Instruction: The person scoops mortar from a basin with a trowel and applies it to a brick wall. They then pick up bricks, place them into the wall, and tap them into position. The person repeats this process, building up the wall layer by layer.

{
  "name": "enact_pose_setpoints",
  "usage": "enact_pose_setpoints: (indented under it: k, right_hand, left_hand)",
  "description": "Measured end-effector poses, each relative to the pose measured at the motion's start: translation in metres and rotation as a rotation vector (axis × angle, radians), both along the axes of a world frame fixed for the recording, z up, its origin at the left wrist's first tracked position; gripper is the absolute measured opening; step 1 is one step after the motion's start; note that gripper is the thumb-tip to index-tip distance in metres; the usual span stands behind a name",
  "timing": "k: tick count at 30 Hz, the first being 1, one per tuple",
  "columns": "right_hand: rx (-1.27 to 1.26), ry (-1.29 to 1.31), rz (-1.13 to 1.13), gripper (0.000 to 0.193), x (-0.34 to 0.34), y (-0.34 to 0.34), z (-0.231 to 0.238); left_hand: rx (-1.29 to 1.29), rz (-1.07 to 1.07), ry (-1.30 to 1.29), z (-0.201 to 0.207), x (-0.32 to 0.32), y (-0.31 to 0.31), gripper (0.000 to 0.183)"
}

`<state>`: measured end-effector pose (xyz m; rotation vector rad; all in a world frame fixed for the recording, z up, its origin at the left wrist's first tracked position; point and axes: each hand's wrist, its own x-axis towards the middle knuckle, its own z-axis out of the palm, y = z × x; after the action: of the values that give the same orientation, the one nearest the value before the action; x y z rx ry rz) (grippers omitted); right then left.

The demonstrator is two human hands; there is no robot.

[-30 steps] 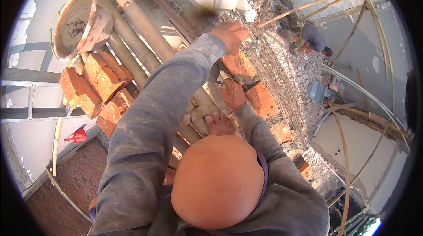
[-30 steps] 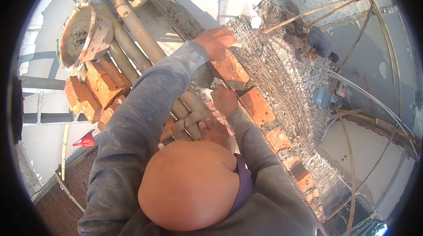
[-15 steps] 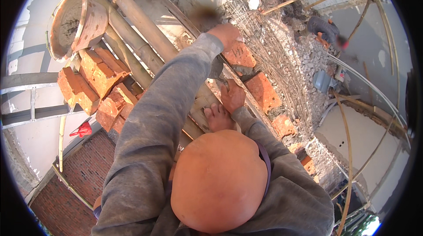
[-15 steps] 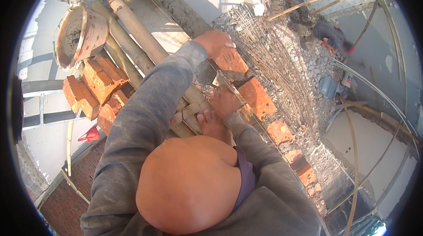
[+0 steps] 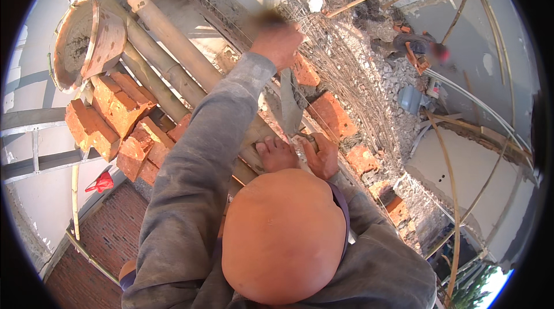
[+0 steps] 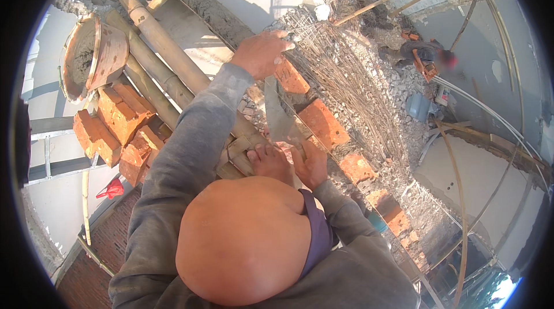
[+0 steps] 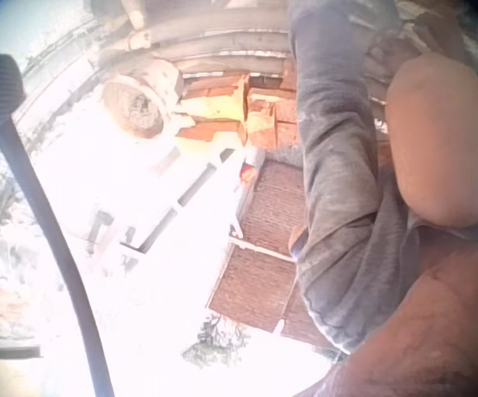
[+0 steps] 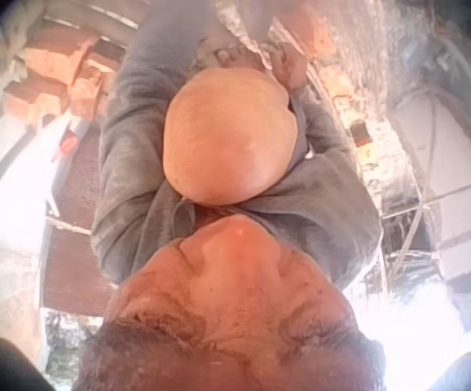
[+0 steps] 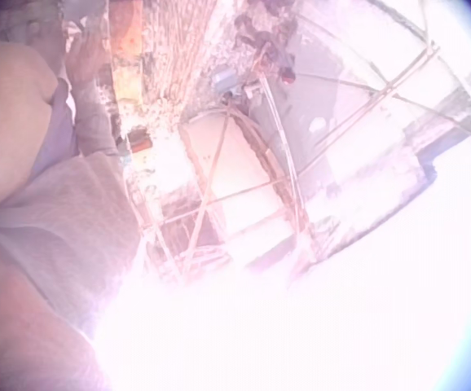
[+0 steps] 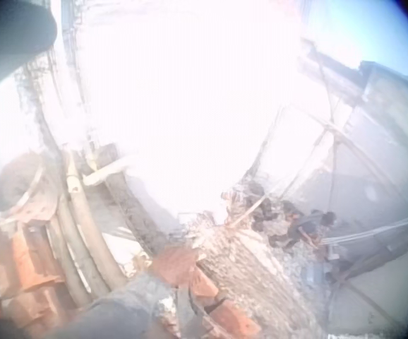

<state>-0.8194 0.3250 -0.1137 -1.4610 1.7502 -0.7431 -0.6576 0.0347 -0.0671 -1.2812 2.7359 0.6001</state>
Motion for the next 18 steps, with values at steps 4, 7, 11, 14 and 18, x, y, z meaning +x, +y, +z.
enact_pose_setpoints:
  k: [4, 7, 11, 14, 18]
  right_hand:
    - [0.194, -0.156, -0.084, 0.019, -0.006, 0.006, 0.011]
    - [0.285, -0.404, -0.199, 0.018, 0.000, 0.008, 0.013]
    - [0.340, -0.538, -0.324, 0.021, 0.007, 0.009, 0.015]
    - [0.376, -0.579, -0.352, 0.022, 0.002, 0.011, 0.016]
    - [0.381, -0.557, -0.042, 0.021, -0.013, 0.011, 0.023]
  left_hand:
    - [-0.562, 0.778, 0.935, 0.002, 0.029, 0.072, 0.025]
    - [0.366, 1.424, 1.377, -0.019, 0.016, 0.140, 0.026]
    - [1.278, 1.533, 1.490, -0.052, -0.015, 0.181, 0.031]
    - [1.515, 1.454, 1.609, -0.059, -0.033, 0.188, 0.032]
    - [1.451, 1.681, 1.447, -0.067, -0.035, 0.187, 0.030]
